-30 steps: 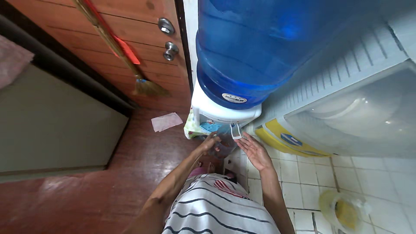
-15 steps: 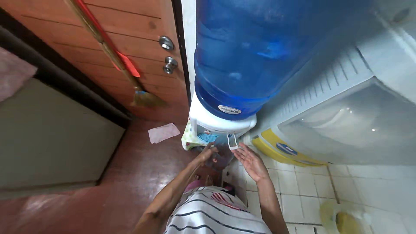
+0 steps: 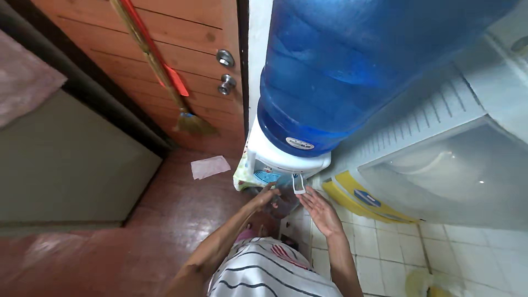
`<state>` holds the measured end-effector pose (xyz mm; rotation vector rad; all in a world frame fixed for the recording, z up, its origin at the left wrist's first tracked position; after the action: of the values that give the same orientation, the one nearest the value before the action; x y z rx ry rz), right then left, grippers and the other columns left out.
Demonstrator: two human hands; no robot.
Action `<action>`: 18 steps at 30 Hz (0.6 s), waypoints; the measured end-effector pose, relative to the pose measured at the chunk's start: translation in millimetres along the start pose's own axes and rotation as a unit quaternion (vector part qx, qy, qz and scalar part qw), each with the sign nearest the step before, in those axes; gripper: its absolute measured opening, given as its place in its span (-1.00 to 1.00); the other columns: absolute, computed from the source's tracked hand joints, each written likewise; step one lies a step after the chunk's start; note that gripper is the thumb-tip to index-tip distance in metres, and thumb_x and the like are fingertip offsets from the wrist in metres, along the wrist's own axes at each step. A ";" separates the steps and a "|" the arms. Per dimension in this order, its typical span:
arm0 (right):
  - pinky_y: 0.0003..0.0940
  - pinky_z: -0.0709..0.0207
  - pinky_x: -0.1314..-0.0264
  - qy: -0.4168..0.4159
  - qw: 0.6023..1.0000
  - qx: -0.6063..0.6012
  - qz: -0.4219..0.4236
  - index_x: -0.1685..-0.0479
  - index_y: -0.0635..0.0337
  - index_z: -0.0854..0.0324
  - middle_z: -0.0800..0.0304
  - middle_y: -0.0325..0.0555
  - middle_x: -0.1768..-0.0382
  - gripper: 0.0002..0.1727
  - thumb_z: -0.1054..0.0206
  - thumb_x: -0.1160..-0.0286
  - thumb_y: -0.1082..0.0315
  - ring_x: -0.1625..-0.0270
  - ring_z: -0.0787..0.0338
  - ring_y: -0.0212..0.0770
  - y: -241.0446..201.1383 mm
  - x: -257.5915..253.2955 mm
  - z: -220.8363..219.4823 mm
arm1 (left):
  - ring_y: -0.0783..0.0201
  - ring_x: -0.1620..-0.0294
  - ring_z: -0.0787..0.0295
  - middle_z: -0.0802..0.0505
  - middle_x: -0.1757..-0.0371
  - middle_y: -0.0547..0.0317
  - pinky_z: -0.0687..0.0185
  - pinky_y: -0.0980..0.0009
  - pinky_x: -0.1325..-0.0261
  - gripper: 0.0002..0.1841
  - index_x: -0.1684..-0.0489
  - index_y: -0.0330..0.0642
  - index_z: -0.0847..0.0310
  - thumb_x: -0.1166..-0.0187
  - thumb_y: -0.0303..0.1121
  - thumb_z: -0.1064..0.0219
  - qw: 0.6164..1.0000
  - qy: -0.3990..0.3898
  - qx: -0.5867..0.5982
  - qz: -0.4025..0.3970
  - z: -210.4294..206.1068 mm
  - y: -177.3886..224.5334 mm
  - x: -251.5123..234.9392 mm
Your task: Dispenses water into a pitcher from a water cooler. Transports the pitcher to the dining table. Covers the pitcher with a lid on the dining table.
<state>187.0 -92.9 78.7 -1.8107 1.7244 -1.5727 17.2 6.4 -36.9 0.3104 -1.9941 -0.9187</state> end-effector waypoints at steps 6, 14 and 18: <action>-0.25 -0.66 -0.40 -0.002 1.000 0.007 0.006 -0.54 0.44 -0.35 -0.79 0.16 -0.20 -0.55 0.18 -0.90 0.34 -0.21 -0.84 -0.08 -0.5 2.2 -1.0 | 0.27 0.50 -0.62 -0.68 0.13 0.01 -0.68 0.31 0.36 -0.34 -0.81 -0.05 0.02 -0.72 -0.34 -0.16 1.000 0.003 -0.014 -0.001 -0.8 -0.8 -0.8; -0.24 -0.67 -0.40 -0.003 1.000 0.008 0.005 -0.51 0.44 -0.36 -0.80 0.16 -0.19 -0.56 0.18 -0.90 0.35 -0.20 -0.85 -0.07 -4.4 2.8 -2.3 | 0.28 0.50 -0.64 -0.69 0.16 0.03 -0.68 0.34 0.38 -0.33 -0.81 -0.07 0.02 -0.69 -0.35 -0.18 1.000 -0.005 -0.010 -0.009 -0.3 -0.8 -0.9; -0.23 -0.66 -0.41 0.002 1.000 0.005 0.003 -0.52 0.45 -0.37 -0.79 0.18 -0.20 -0.56 0.15 -0.90 0.34 -0.22 -0.84 -0.05 -3.1 2.4 -2.3 | 0.29 0.48 -0.65 -0.71 0.14 0.04 -0.69 0.35 0.37 -0.31 -0.81 -0.08 0.02 -0.66 -0.35 -0.20 1.000 -0.006 -0.012 -0.013 1.2 -2.6 -2.0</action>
<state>186.5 -92.7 83.3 -1.7966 1.7196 -1.5818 17.0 6.3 -40.4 0.3193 -1.9929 -0.9627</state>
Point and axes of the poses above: each hand's wrist, its own x-axis away from the middle knuckle, its own z-axis out of the back of the hand, y = z × x, the point moved 5 cm from there along -x, towards the middle knuckle
